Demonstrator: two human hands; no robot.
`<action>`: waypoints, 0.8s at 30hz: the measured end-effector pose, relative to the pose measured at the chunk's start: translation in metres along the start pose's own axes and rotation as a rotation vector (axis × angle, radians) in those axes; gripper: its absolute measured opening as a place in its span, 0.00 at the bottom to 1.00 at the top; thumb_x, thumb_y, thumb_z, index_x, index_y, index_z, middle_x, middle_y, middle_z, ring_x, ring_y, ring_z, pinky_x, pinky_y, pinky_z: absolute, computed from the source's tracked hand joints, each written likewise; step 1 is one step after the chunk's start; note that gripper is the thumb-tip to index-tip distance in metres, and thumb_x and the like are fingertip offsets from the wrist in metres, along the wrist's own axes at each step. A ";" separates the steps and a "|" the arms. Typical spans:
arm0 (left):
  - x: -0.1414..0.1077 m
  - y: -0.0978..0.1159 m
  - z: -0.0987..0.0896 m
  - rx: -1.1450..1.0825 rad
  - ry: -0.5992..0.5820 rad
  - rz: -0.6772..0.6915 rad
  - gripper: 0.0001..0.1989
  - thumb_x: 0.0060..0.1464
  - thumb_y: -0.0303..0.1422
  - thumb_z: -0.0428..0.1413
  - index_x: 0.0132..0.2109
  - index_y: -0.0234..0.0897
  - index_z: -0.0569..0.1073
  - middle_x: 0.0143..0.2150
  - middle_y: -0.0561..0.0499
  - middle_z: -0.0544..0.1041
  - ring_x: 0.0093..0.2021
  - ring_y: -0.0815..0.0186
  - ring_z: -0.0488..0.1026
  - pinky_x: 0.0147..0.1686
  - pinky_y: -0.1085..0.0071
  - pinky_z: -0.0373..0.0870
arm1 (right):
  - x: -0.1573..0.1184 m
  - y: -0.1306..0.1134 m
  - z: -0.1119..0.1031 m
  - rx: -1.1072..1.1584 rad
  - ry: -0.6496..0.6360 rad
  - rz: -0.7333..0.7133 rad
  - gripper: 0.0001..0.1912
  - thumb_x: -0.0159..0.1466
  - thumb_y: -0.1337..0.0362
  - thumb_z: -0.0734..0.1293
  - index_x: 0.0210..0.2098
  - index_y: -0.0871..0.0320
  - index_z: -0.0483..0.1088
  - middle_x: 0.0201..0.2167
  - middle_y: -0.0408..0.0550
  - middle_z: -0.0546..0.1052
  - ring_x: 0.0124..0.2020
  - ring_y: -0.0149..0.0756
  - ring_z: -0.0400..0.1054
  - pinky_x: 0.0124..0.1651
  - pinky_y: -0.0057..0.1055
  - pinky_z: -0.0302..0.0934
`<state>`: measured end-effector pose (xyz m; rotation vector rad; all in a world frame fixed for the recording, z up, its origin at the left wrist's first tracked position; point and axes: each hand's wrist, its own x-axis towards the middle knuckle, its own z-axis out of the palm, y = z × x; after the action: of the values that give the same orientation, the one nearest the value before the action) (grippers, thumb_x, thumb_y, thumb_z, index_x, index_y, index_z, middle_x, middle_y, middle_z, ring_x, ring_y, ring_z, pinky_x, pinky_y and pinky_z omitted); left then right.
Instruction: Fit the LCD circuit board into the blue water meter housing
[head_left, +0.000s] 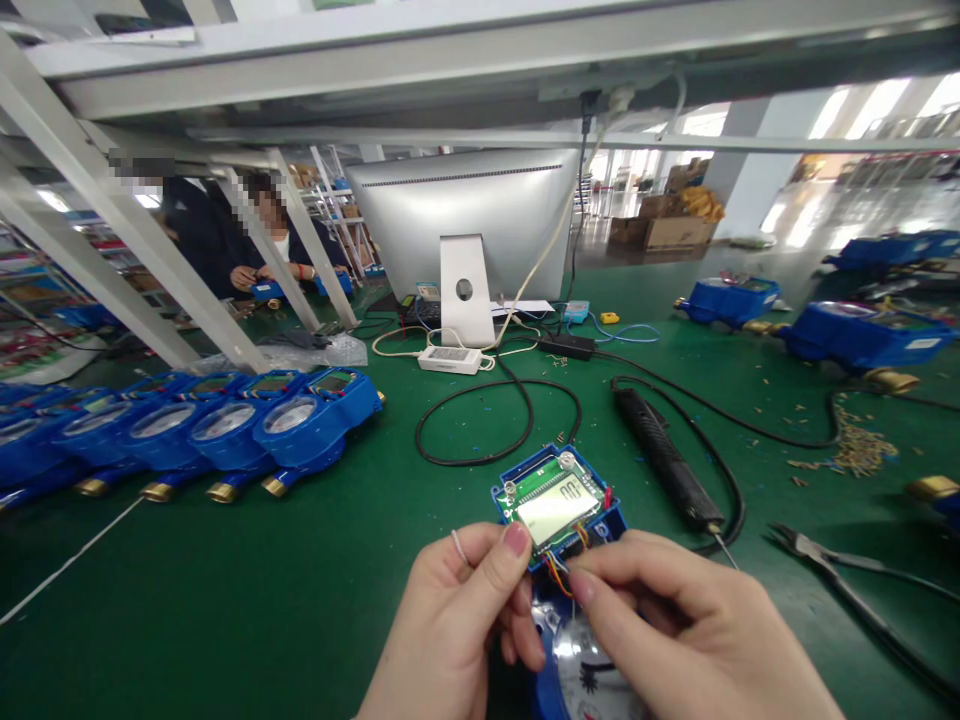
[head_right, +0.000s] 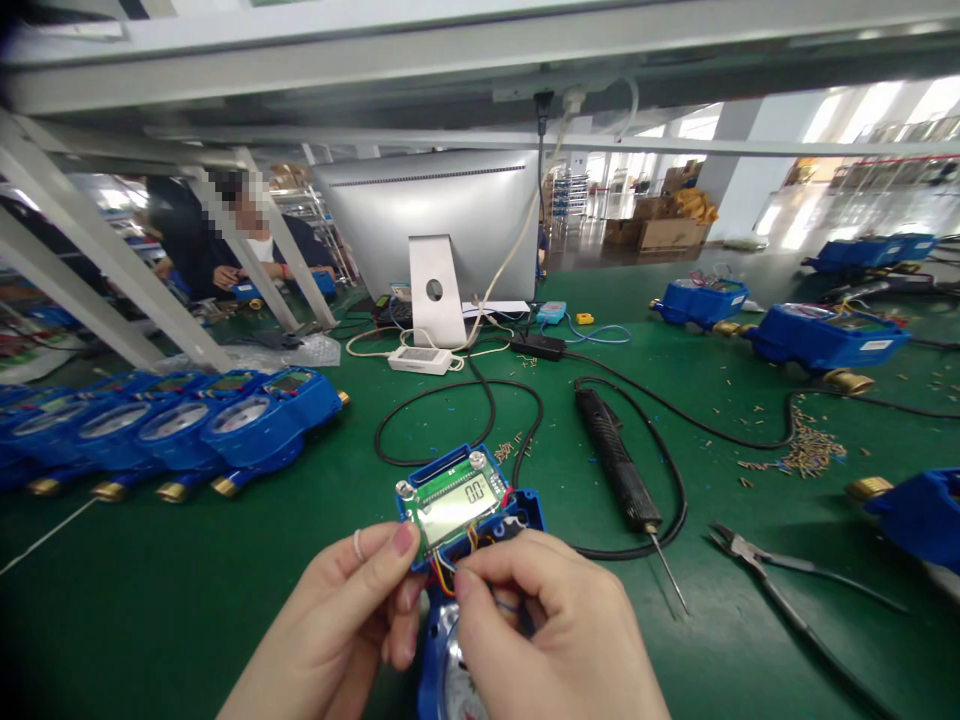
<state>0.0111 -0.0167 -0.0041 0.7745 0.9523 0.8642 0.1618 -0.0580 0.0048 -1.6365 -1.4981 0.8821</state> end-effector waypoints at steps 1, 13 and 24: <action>0.000 0.000 0.000 -0.008 -0.002 0.002 0.23 0.46 0.48 0.64 0.21 0.33 0.68 0.13 0.56 0.66 0.15 0.76 0.62 0.20 0.80 0.53 | 0.002 -0.002 0.001 0.022 -0.021 0.040 0.15 0.62 0.55 0.62 0.29 0.56 0.75 0.26 0.44 0.74 0.28 0.33 0.71 0.30 0.22 0.65; 0.003 0.001 0.004 -0.038 -0.007 0.034 0.22 0.47 0.45 0.64 0.21 0.33 0.69 0.14 0.56 0.67 0.15 0.76 0.61 0.20 0.79 0.54 | -0.001 0.013 0.015 -0.488 0.257 -0.443 0.10 0.65 0.65 0.60 0.31 0.52 0.72 0.28 0.42 0.74 0.30 0.33 0.69 0.32 0.27 0.63; 0.003 0.003 -0.002 0.009 -0.023 0.032 0.23 0.48 0.46 0.63 0.21 0.32 0.68 0.14 0.56 0.66 0.15 0.76 0.62 0.20 0.80 0.52 | 0.009 -0.004 -0.041 -0.545 0.278 -0.655 0.06 0.64 0.59 0.64 0.40 0.46 0.72 0.43 0.41 0.73 0.40 0.30 0.71 0.41 0.25 0.69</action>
<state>0.0097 -0.0127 -0.0035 0.8077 0.9262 0.8776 0.1960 -0.0511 0.0279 -1.3797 -1.9898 -0.1195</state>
